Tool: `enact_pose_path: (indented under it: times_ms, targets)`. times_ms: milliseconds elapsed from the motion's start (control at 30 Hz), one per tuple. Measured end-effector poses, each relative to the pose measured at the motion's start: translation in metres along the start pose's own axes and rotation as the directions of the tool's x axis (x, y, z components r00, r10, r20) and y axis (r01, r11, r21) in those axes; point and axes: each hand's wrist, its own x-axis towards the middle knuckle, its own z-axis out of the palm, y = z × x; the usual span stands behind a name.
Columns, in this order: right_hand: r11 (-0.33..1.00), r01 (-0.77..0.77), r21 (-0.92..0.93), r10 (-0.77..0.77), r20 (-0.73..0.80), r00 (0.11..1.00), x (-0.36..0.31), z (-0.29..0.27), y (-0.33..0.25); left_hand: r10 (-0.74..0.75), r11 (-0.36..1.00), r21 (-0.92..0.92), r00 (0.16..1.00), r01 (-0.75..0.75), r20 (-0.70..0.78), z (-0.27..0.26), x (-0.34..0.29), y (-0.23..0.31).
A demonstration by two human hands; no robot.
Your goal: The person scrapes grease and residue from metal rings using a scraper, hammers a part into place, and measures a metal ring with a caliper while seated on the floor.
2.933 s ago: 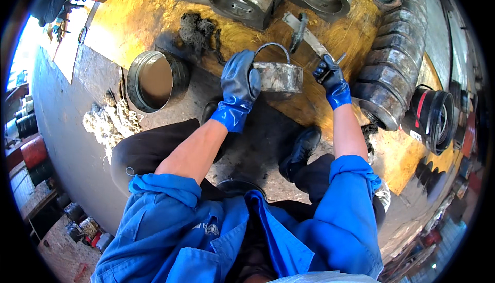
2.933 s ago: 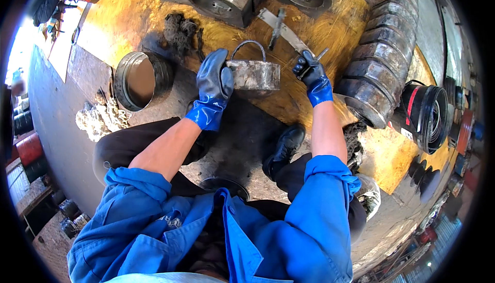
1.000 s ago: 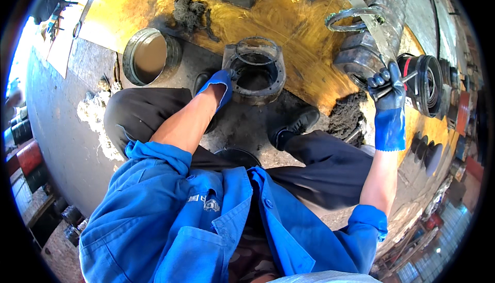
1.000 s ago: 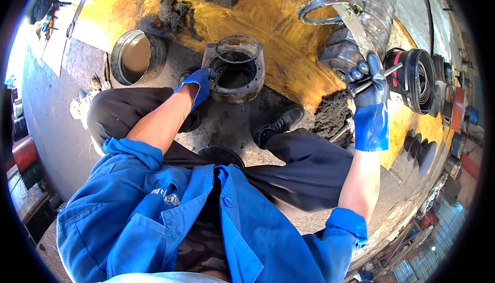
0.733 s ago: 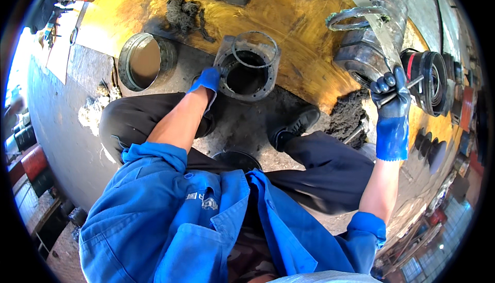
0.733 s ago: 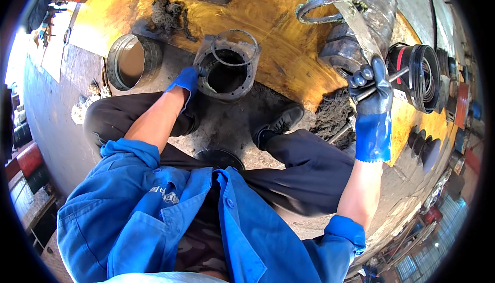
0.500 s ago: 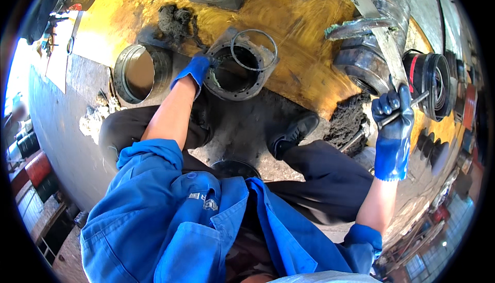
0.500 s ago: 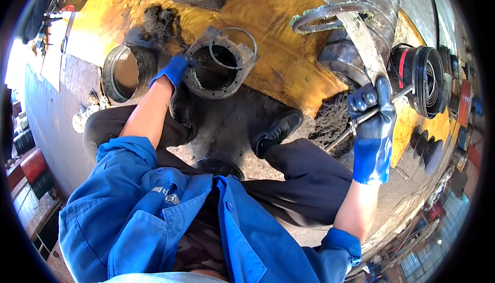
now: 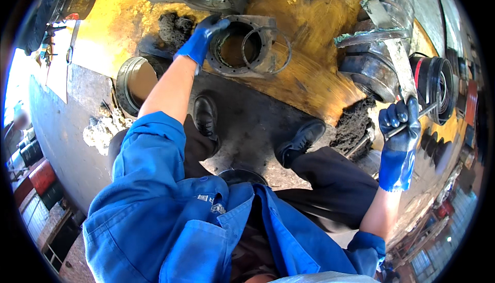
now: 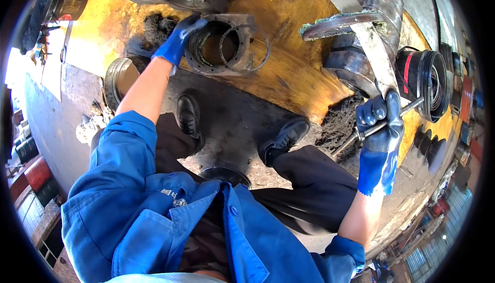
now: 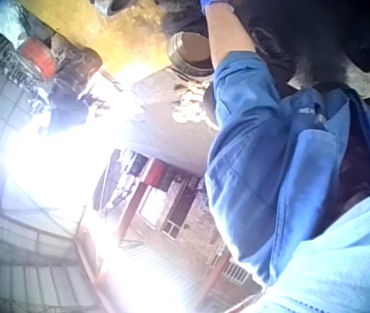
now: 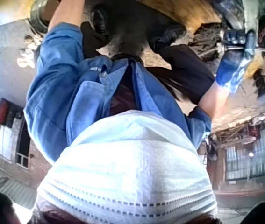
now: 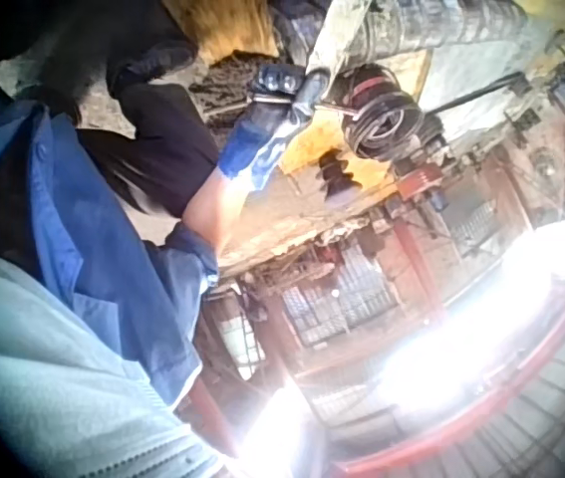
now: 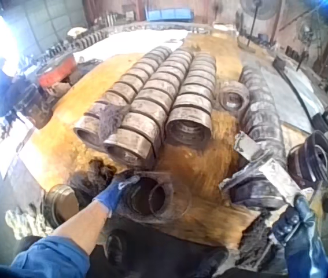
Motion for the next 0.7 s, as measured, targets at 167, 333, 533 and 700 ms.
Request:
enact_pose_path:
  times_ms: [167,333,533,700]
  targets:
    - [0.998,-0.029,-0.05,0.026,-0.059,0.998,-0.004,-0.005,0.0,-0.224,0.873,-0.414,0.965,0.26,0.134,-0.031,-0.027,-0.024]
    - [0.997,-0.07,-0.011,0.068,-0.141,0.988,-0.009,-0.013,-0.003,-0.284,0.869,-0.398,0.955,0.295,0.087,-0.032,-0.049,-0.044]
    - [0.99,-0.021,-0.139,-0.001,-0.151,0.989,-0.027,-0.018,-0.006,-0.316,0.871,-0.377,0.947,0.316,0.064,-0.026,-0.055,-0.053]
    - [0.995,-0.014,-0.1,-0.004,-0.182,0.983,-0.035,-0.016,-0.012,-0.305,0.874,-0.37,0.948,0.316,0.089,-0.016,-0.048,-0.054]
